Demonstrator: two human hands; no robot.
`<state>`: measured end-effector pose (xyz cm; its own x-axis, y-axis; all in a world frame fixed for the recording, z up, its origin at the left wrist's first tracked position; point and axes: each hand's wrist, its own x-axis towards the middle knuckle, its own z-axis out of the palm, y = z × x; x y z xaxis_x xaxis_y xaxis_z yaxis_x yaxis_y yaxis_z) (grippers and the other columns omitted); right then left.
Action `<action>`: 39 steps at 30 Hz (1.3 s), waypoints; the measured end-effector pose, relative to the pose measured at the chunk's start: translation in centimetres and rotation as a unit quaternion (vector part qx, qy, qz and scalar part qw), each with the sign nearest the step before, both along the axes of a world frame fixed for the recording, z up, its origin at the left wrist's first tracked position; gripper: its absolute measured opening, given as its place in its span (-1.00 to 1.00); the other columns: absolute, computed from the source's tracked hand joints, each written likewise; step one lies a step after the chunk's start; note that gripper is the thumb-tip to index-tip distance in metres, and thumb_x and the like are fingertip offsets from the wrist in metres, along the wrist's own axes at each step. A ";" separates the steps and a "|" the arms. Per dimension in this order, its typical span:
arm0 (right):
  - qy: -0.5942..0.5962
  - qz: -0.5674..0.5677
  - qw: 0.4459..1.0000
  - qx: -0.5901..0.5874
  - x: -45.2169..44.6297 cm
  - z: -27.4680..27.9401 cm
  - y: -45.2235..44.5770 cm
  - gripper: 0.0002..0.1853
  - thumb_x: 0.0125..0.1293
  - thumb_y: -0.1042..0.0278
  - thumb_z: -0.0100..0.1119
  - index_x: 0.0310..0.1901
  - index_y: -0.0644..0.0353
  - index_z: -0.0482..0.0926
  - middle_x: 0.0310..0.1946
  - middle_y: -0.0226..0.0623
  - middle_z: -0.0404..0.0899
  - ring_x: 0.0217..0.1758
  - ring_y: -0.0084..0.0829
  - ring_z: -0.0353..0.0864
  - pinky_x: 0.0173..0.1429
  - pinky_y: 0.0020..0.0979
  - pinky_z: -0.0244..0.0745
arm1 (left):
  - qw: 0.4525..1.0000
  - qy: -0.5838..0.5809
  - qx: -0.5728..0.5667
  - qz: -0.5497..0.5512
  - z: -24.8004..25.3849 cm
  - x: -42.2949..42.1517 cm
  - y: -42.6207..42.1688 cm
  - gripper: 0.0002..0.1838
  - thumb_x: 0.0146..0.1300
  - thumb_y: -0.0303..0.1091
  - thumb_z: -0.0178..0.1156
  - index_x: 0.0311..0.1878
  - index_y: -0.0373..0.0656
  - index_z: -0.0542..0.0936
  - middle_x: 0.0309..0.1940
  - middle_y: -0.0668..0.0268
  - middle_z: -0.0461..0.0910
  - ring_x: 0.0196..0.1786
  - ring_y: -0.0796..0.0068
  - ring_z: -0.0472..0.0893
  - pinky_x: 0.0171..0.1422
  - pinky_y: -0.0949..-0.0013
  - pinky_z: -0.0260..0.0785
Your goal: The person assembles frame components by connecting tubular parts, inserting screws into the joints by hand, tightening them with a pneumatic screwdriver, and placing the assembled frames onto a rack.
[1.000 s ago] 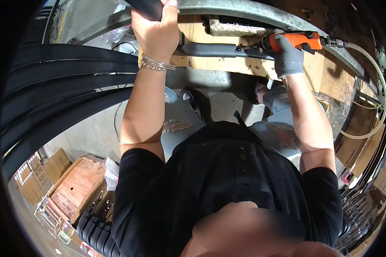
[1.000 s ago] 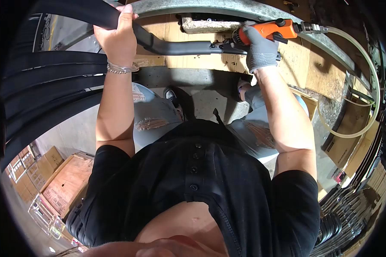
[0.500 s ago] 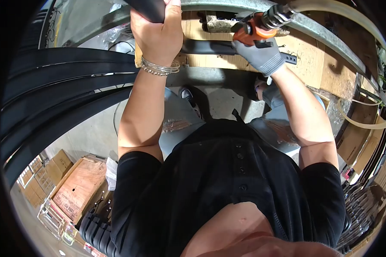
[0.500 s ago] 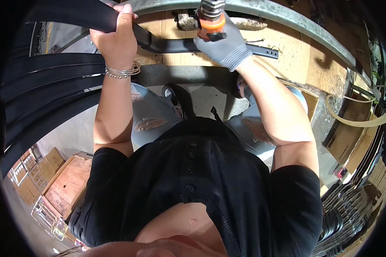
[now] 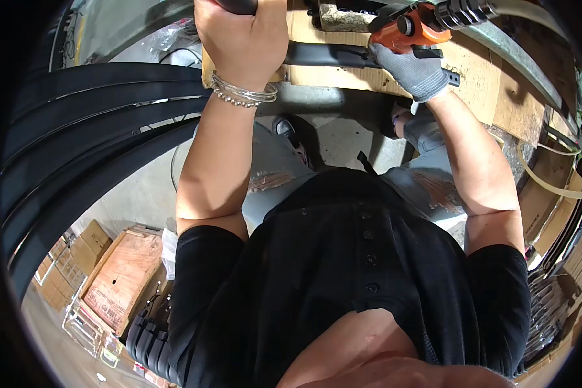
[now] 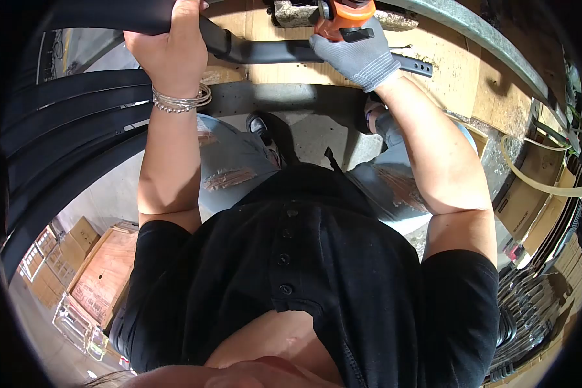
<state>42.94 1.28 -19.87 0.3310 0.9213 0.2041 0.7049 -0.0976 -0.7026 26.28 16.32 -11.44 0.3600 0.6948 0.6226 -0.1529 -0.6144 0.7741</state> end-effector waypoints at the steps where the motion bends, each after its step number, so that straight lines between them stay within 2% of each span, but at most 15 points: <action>1: 0.001 0.000 1.000 -0.002 -0.1 0.0 0.0 -0.70 0.00 0.29 0.28 -0.22 0.18 0.51 -0.35 -0.35 0.58 -0.29 -0.48 0.58 -0.17 -0.49 0.49 | 1.000 0.001 -0.002 0.000 -0.1 -0.1 0.1 -0.93 0.03 -0.56 0.09 -0.53 -0.31 0.48 -0.62 0.36 0.53 -0.55 0.61 0.50 -0.39 0.59 0.31; 5: 0.066 -0.008 0.997 0.028 -0.2 0.4 0.1 -0.69 0.00 0.29 0.28 -0.21 0.19 0.50 -0.35 -0.34 0.57 -0.28 -0.47 0.57 -0.16 -0.47 0.48 | 0.998 0.028 0.058 -0.011 -0.3 -0.4 0.4 -0.94 0.03 -0.56 0.09 -0.53 -0.30 0.48 -0.62 0.38 0.53 -0.55 0.61 0.50 -0.40 0.58 0.31; 9: 0.028 0.001 1.000 0.013 -0.3 0.0 0.3 -0.71 0.00 0.31 0.27 -0.23 0.19 0.50 -0.37 -0.34 0.56 -0.28 -0.48 0.55 -0.15 -0.46 0.46 | 1.000 -0.019 -0.023 0.008 0.5 0.0 -0.7 -0.88 0.05 -0.50 0.15 -0.54 -0.30 0.47 -0.62 0.38 0.53 -0.56 0.62 0.49 -0.40 0.58 0.32; 12: 0.102 0.039 0.994 0.005 -1.4 1.9 0.3 -0.73 0.00 0.33 0.26 -0.24 0.19 0.50 -0.40 -0.35 0.55 -0.29 -0.48 0.54 -0.14 -0.44 0.44 | 0.996 0.037 -0.082 0.020 2.5 -0.4 -2.2 -0.94 0.05 -0.54 0.11 -0.48 -0.24 0.42 -0.55 0.35 0.43 -0.47 0.51 0.42 -0.33 0.47 0.27; 17: 0.173 -0.001 0.985 -0.016 -0.1 1.4 0.2 -0.68 -0.10 0.32 0.29 -0.28 0.17 0.44 -0.46 -0.37 0.52 -0.36 -0.47 0.53 -0.19 -0.47 0.45 | 0.989 -0.077 -0.105 0.070 7.3 0.1 -3.6 -0.91 0.04 -0.55 0.14 -0.48 -0.24 0.42 -0.55 0.36 0.42 -0.46 0.55 0.42 -0.33 0.47 0.27; 20: 0.243 -0.061 0.968 0.001 -0.7 1.4 0.5 -0.65 -0.10 0.32 0.30 -0.24 0.18 0.45 -0.46 -0.37 0.52 -0.33 -0.50 0.53 -0.15 -0.48 0.46 | 0.998 -0.032 0.035 0.038 5.4 -0.3 -1.4 -0.85 0.08 -0.44 0.21 -0.52 -0.27 0.47 -0.62 0.34 0.53 -0.56 0.62 0.49 -0.40 0.58 0.32; 21: 0.240 -0.064 0.969 0.011 -1.5 3.4 0.6 -0.65 -0.10 0.32 0.30 -0.24 0.18 0.45 -0.46 -0.37 0.52 -0.33 -0.50 0.53 -0.15 -0.48 0.46 | 0.998 -0.036 0.042 0.032 5.4 -0.2 -1.1 -0.85 0.08 -0.44 0.21 -0.52 -0.27 0.47 -0.62 0.34 0.53 -0.56 0.62 0.49 -0.40 0.58 0.32; 23: 0.002 0.084 0.974 0.212 -3.6 7.4 0.0 -0.63 -0.09 0.30 0.30 -0.19 0.18 0.47 -0.43 -0.37 0.52 -0.27 -0.53 0.53 -0.11 -0.48 0.47 | 0.992 0.037 0.044 0.116 5.0 -0.4 -0.7 -0.83 0.02 -0.41 0.26 -0.43 -0.24 0.46 -0.54 0.37 0.53 -0.45 0.63 0.50 -0.31 0.55 0.32; 27: 0.204 0.001 0.958 0.201 -2.0 14.2 -3.8 -0.43 -0.06 0.35 0.26 0.04 0.21 0.31 -0.22 -0.28 0.49 -0.16 -0.44 0.50 -0.02 -0.46 0.42 | 0.985 0.058 -0.029 0.161 5.2 -1.4 0.2 -0.83 0.04 -0.39 0.25 -0.46 -0.24 0.47 -0.51 0.37 0.53 -0.42 0.56 0.52 -0.26 0.45 0.35; 29: 0.299 -0.098 0.924 0.219 2.6 14.6 -7.6 -0.50 -0.01 0.38 0.23 0.01 0.23 0.35 -0.21 -0.24 0.49 -0.13 -0.35 0.50 0.05 -0.36 0.43 | 0.986 0.030 -0.096 0.135 6.0 -1.9 0.3 -0.84 0.06 -0.40 0.24 -0.49 -0.25 0.48 -0.54 0.36 0.53 -0.46 0.54 0.51 -0.27 0.43 0.36; 32: 0.477 -0.244 0.782 0.319 10.3 10.0 -15.0 -0.61 0.07 0.36 0.19 -0.04 0.21 0.40 -0.23 -0.25 0.50 -0.16 -0.31 0.52 -0.02 -0.10 0.47 | 0.990 0.020 -0.096 0.096 5.3 -2.3 1.6 -0.79 0.04 -0.40 0.27 -0.32 -0.28 0.47 -0.36 0.24 0.54 -0.36 0.57 0.51 -0.27 0.45 0.36; 34: 0.559 -0.356 0.682 0.311 13.4 5.7 -19.4 -0.67 0.10 0.29 0.17 -0.10 0.16 0.42 -0.25 -0.23 0.51 -0.19 -0.29 0.52 -0.09 -0.01 0.49 | 0.988 0.024 0.061 0.142 6.8 -2.2 0.7 -0.61 0.04 -0.41 0.27 -0.09 -0.30 0.38 -0.11 0.14 0.45 -0.17 0.63 0.47 -0.18 0.53 0.33; 37: 0.658 -0.409 0.573 0.267 16.0 -1.4 -23.3 -0.73 0.14 0.20 0.14 -0.17 0.10 0.41 -0.30 -0.23 0.51 -0.25 -0.27 0.52 -0.13 -0.01 0.50 | 0.968 -0.022 0.037 0.247 9.1 -3.5 -3.1 -0.40 0.01 -0.41 0.29 0.09 -0.30 0.24 0.03 0.06 0.33 -0.02 0.50 0.42 -0.02 0.55 0.29; 38: 0.664 -0.407 0.570 0.262 15.9 -2.3 -23.2 -0.73 0.14 0.20 0.14 -0.17 0.10 0.41 -0.30 -0.23 0.51 -0.25 -0.27 0.52 -0.13 -0.01 0.50 | 0.990 -0.113 -0.068 0.040 11.3 -3.1 -6.1 -0.44 0.03 -0.36 0.28 0.05 -0.30 0.26 -0.05 0.08 0.35 -0.10 0.43 0.43 -0.05 0.54 0.30; 39: 0.670 -0.410 0.560 0.264 15.8 -3.1 -23.0 -0.71 0.15 0.19 0.13 -0.14 0.09 0.38 -0.28 -0.24 0.50 -0.25 -0.25 0.52 -0.18 -0.03 0.52 | 0.951 -0.197 -0.172 -0.166 14.1 -2.0 -9.3 -0.48 0.06 -0.31 0.27 0.02 -0.30 0.28 -0.13 0.11 0.38 -0.17 0.37 0.45 -0.08 0.54 0.31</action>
<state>58.78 -21.69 -23.00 0.7801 0.2763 -0.5614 -0.6194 0.4675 -0.6306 24.30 7.02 2.67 0.3811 0.7704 0.5111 -0.6135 -0.2029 0.7632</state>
